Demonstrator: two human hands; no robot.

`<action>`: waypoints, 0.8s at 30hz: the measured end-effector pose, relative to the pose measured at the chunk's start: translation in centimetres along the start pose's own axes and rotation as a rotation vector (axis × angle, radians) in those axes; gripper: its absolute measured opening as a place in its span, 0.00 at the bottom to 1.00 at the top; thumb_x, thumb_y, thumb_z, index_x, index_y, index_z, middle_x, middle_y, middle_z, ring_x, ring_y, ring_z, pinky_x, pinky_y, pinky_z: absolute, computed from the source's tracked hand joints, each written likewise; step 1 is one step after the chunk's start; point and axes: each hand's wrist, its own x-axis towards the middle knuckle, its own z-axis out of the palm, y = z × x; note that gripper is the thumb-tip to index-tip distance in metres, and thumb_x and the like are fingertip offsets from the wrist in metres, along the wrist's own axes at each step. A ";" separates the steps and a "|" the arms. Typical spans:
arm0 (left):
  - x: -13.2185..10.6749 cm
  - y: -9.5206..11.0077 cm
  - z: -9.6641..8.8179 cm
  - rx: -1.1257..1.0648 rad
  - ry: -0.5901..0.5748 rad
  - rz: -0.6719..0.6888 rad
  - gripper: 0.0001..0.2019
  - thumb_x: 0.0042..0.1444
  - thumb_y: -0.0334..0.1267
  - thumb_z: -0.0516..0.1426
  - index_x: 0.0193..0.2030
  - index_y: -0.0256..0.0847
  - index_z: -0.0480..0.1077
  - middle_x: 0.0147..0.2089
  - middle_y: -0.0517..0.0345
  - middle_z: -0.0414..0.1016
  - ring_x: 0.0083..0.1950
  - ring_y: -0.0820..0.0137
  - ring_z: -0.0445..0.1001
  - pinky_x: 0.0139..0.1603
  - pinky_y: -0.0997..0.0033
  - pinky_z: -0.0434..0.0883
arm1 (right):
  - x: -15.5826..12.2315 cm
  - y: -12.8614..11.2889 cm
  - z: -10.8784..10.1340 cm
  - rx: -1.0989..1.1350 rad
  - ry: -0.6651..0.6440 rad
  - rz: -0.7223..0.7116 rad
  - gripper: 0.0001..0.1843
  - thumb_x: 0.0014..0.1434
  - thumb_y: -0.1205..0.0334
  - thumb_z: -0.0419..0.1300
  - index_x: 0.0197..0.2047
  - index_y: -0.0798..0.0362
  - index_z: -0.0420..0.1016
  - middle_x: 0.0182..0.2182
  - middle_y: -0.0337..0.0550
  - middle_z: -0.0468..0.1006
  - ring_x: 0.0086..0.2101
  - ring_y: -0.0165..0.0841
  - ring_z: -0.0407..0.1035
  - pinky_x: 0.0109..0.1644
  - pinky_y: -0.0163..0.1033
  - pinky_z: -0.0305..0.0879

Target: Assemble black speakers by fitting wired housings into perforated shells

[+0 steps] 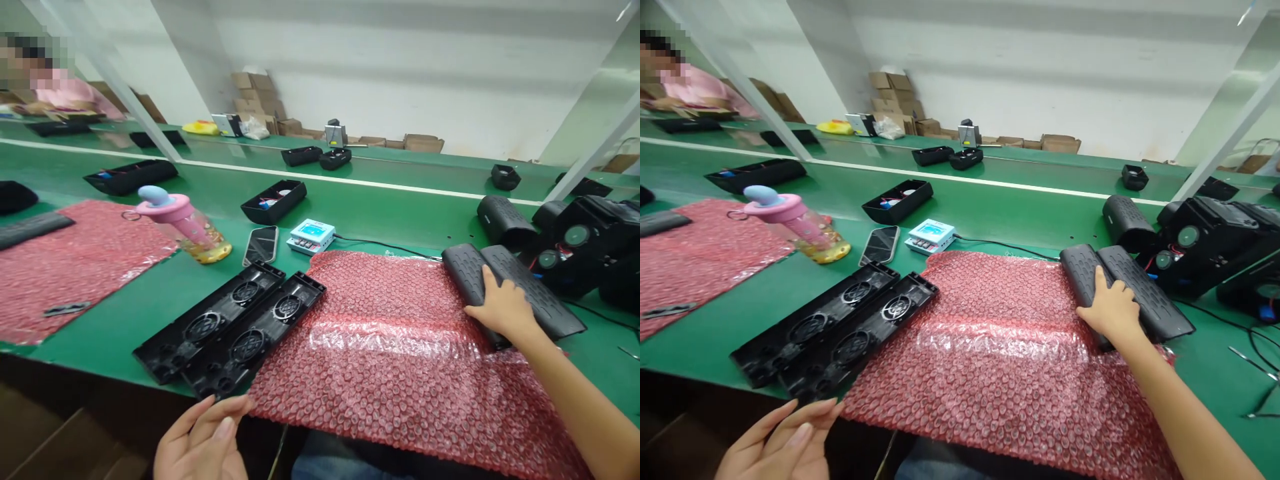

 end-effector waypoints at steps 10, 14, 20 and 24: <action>7.3 0.4 -3.3 0.869 0.236 0.351 0.22 0.47 0.45 0.58 0.50 0.40 0.65 0.53 0.47 0.64 0.57 0.57 0.64 0.58 0.57 0.61 | -0.3 -3.0 -0.5 0.285 0.166 -0.386 0.40 0.54 0.48 0.56 0.65 0.58 0.51 0.62 0.68 0.47 0.62 0.59 0.38 0.60 0.66 0.37; 13.1 0.8 -4.1 0.917 0.367 0.102 0.24 0.53 0.44 0.54 0.54 0.32 0.60 0.55 0.37 0.61 0.59 0.52 0.61 0.60 0.49 0.57 | -4.8 -10.8 -1.9 0.900 -0.629 -0.625 0.21 0.55 0.58 0.55 0.50 0.58 0.69 0.50 0.56 0.69 0.51 0.45 0.64 0.59 0.52 0.57; 18.2 4.3 0.1 0.948 -0.023 0.109 0.17 0.59 0.43 0.54 0.50 0.35 0.66 0.53 0.49 0.67 0.54 0.62 0.68 0.55 0.54 0.65 | -11.2 -23.1 0.2 1.117 -1.298 -0.425 0.17 0.64 0.54 0.49 0.46 0.60 0.68 0.37 0.45 0.74 0.34 0.28 0.70 0.39 0.38 0.70; 19.1 5.8 2.7 0.918 -0.216 -0.012 0.21 0.61 0.48 0.50 0.51 0.32 0.66 0.53 0.55 0.66 0.48 0.66 0.72 0.50 0.64 0.70 | -11.4 -27.1 1.3 1.199 -1.389 -0.278 0.21 0.63 0.50 0.52 0.51 0.58 0.66 0.42 0.46 0.71 0.37 0.30 0.69 0.40 0.40 0.70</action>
